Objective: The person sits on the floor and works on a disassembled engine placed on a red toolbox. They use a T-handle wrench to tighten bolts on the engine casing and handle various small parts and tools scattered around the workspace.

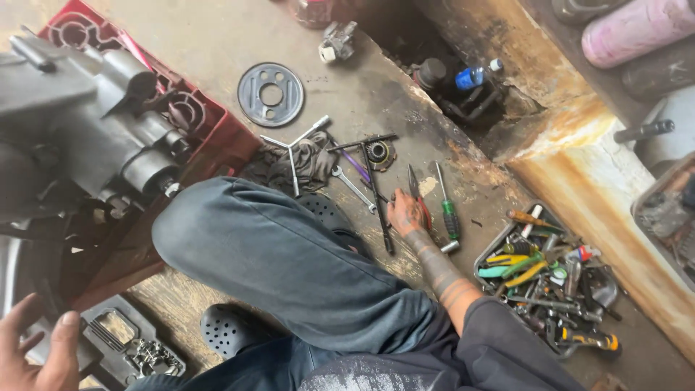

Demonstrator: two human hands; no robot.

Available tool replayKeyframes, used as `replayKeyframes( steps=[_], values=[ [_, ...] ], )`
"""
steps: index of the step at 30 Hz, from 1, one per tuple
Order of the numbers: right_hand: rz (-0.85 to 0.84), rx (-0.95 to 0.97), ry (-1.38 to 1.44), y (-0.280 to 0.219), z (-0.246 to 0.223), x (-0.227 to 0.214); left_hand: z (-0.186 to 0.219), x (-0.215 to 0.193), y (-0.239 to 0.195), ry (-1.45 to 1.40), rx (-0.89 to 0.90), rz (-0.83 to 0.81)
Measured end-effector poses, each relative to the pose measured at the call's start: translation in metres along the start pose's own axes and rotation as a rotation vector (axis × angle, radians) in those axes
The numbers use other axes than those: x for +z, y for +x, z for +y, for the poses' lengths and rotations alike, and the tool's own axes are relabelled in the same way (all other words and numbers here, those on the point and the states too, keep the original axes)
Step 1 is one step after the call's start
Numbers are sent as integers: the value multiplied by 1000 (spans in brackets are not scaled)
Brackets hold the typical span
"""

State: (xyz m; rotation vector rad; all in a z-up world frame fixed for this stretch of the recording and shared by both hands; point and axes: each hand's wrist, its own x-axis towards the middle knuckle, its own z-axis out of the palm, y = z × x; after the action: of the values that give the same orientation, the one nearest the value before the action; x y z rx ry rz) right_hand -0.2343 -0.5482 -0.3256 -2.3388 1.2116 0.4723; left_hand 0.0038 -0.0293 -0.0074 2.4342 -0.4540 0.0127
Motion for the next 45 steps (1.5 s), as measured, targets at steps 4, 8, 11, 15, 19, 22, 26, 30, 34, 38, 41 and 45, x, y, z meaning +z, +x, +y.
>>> replayKeyframes(
  steps=[4, 8, 11, 15, 19, 22, 26, 30, 34, 38, 41, 45],
  values=[
    [279, -494, -77, 16, -25, 32, 39, -12, 15, 181, -125, -22],
    [70, -811, 50, 21, -111, 26, 58, -19, 21, 370, -254, -149],
    [-50, -657, 264, 49, -165, 45, 56, -20, 14, 408, -380, -215],
    [16, -373, 194, 89, -196, 98, 50, -28, -10, 333, -604, -280],
    [-159, -230, 218, 79, -223, 56, 90, -34, -4, 216, -699, -219],
    [-216, -222, 112, 105, -216, 81, 76, -32, -15, 209, -582, -157],
    [-271, -186, 120, 192, -187, 142, 71, -24, -10, 326, -492, -120],
    [-222, -247, 138, 173, -207, 82, 100, -21, 5, 288, -348, -79],
    [-130, -342, 239, 156, -227, 49, 71, 9, 15, 302, -304, -77],
    [-48, -424, 349, 130, -250, 28, 65, 17, 13, 289, -312, -150],
    [1, -476, 415, 106, -254, 23, 59, 15, 10, 251, -358, -195],
    [58, -552, 490, 104, -243, 35, 72, 1, 8, 214, -367, -163]
  ],
)
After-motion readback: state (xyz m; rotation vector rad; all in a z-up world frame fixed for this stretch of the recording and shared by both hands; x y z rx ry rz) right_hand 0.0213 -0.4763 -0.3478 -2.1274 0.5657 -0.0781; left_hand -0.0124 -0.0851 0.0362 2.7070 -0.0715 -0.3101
